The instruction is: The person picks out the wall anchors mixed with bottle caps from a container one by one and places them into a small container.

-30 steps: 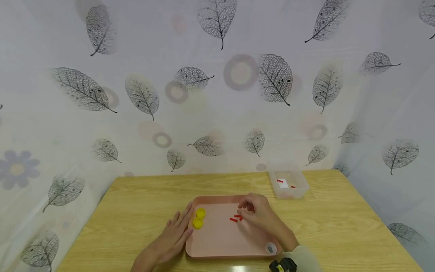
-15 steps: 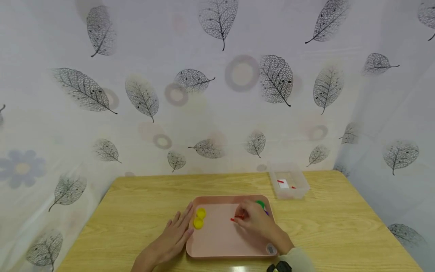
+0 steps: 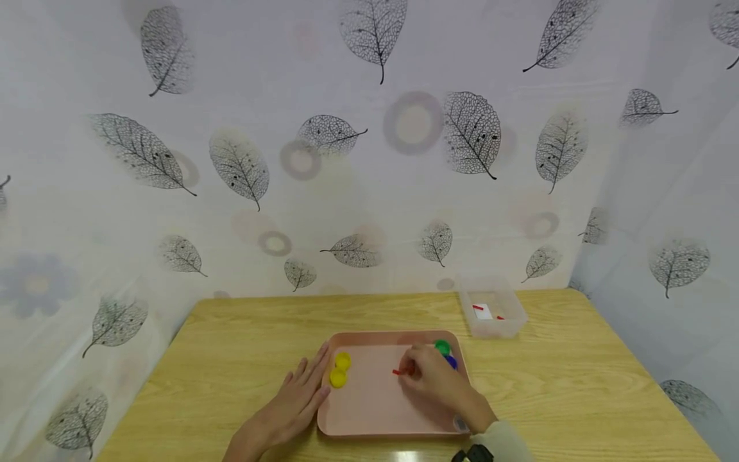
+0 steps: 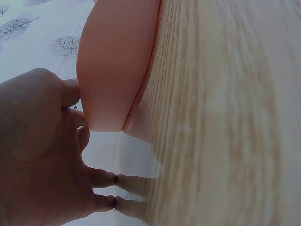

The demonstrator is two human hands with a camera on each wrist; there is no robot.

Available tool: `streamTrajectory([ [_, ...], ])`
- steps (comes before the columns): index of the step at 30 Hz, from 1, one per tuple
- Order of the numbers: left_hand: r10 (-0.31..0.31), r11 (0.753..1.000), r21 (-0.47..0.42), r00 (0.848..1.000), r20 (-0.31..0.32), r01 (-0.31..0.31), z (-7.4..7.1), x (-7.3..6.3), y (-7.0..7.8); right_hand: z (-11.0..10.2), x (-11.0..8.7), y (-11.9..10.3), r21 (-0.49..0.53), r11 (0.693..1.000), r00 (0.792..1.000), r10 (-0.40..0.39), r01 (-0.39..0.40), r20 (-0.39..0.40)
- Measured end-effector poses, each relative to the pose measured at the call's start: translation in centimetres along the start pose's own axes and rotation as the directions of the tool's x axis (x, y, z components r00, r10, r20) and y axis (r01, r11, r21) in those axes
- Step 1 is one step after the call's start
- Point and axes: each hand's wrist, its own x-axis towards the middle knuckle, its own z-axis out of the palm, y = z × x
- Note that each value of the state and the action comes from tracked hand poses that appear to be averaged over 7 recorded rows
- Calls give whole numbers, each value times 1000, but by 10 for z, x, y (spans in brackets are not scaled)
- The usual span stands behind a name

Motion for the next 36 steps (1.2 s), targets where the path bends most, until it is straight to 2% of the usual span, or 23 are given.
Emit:
streamTrajectory([
  [7, 8, 1000, 6, 1000, 2, -8, -1, 2, -1, 3, 1, -1, -35, 998, 998, 47, -46, 28],
  [15, 2, 1000, 13, 1000, -6, -2, 1, 0, -3, 4, 1, -3, -43, 999, 999, 25, -24, 35],
  [23, 28, 999, 29, 999, -29, -27, 2, 1, -3, 2, -1, -5, -42, 997, 997, 67, -65, 48],
  [30, 32, 999, 24, 999, -23, -32, 1, 2, -1, 0, 0, -9, -90, 996, 999, -14, 11, -33],
  [36, 31, 999, 22, 999, -26, -30, 0, 2, -3, -4, 2, -11, -152, 983, 985, -120, 100, -125],
])
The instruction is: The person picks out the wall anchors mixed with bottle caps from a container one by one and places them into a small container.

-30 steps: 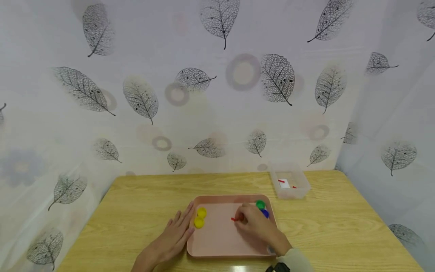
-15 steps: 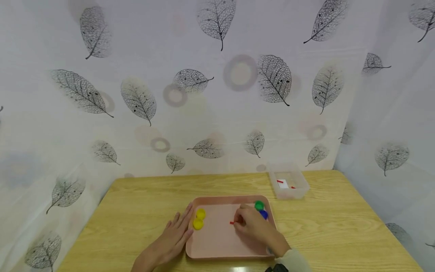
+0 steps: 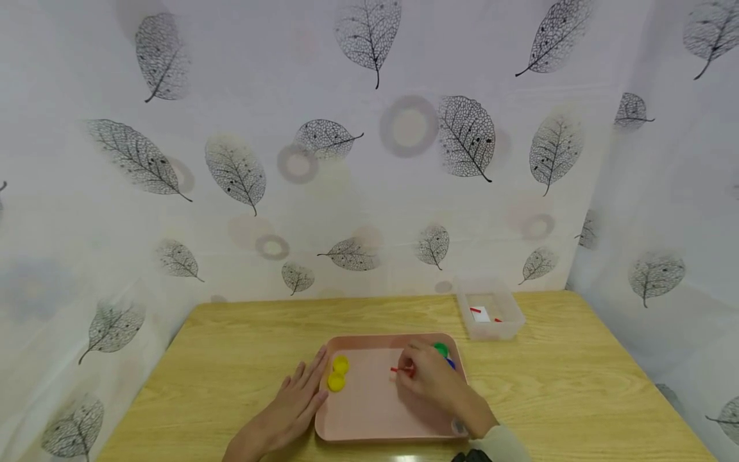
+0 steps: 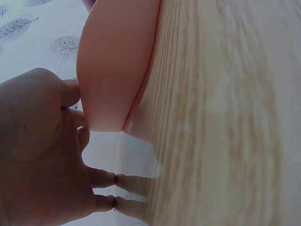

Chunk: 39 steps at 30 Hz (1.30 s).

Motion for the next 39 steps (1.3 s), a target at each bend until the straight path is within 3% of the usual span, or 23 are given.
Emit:
streamTrajectory([
  [9, -1, 1000, -4, 1000, 6, 1, 1, -2, -1, -8, 2, 0, -16, 995, 990, -97, 96, -101],
  [16, -12, 1000, -3, 1000, 9, 12, 2, -5, -4, -18, 7, 1, -91, 972, 947, -230, 215, -225],
  [22, -26, 1000, -12, 1000, 15, 26, 1, -5, -4, -33, 6, -5, 33, 988, 974, -140, 148, -179],
  [31, -5, 1000, -2, 1000, 10, 5, 1, -5, -1, -49, 3, -1, 79, 994, 981, -58, 74, -183],
  [39, -19, 1000, 0, 1000, 4, 19, 0, 1, -3, -74, 3, 8, 29, 997, 971, -56, 65, -231],
])
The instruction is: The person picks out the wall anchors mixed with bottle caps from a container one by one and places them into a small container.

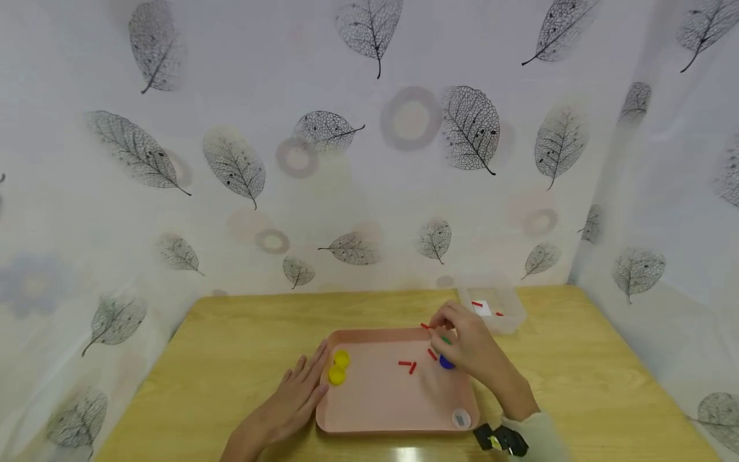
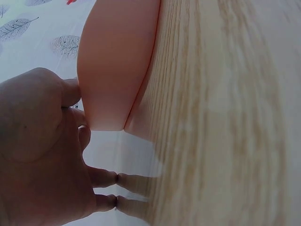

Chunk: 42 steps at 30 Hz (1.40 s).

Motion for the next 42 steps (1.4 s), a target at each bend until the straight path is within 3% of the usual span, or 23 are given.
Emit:
streamTrajectory([
  [6, 18, 1000, 17, 1000, -3, -18, 0, 8, 1, -18, 0, 7, -47, 999, 998, 12, -15, -59],
  [19, 36, 999, 17, 999, 3, -36, -3, 9, 3, -38, -1, 29, -103, 995, 988, -29, 13, -153],
  [31, 12, 1000, 9, 1000, 16, -12, -2, 7, 2, -53, -2, 43, -127, 991, 977, 10, -38, -213],
  [42, 22, 1000, 18, 1000, -4, -22, 0, 2, 5, -63, -7, 57, -151, 978, 952, 95, -143, -290],
])
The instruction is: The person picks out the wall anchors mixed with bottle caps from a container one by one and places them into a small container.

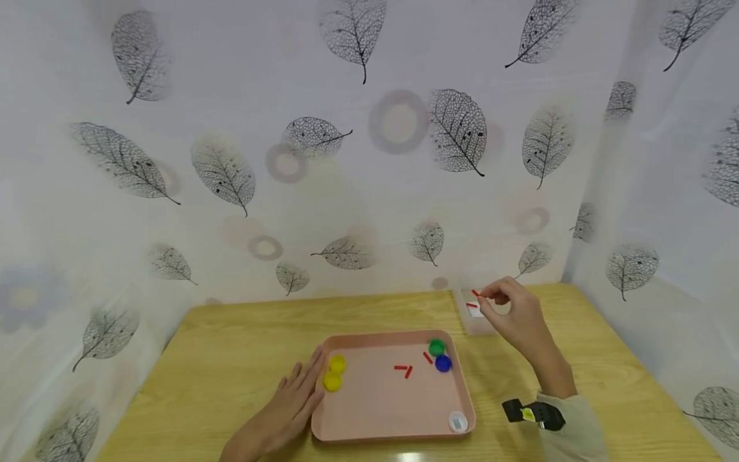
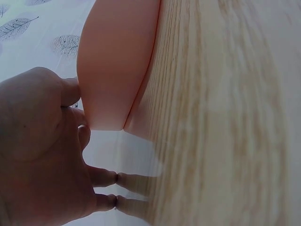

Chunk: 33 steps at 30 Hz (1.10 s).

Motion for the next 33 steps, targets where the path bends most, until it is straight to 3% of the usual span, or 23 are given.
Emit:
streamTrajectory([
  [16, -6, 1000, -10, 1000, 9, 6, -1, -2, 1, 5, -9, 24, 1, 998, 993, 60, -60, -103],
  [33, -19, 999, -39, 999, 27, 20, 0, -2, -3, 17, -25, 49, 2, 981, 980, 192, -193, -54],
])
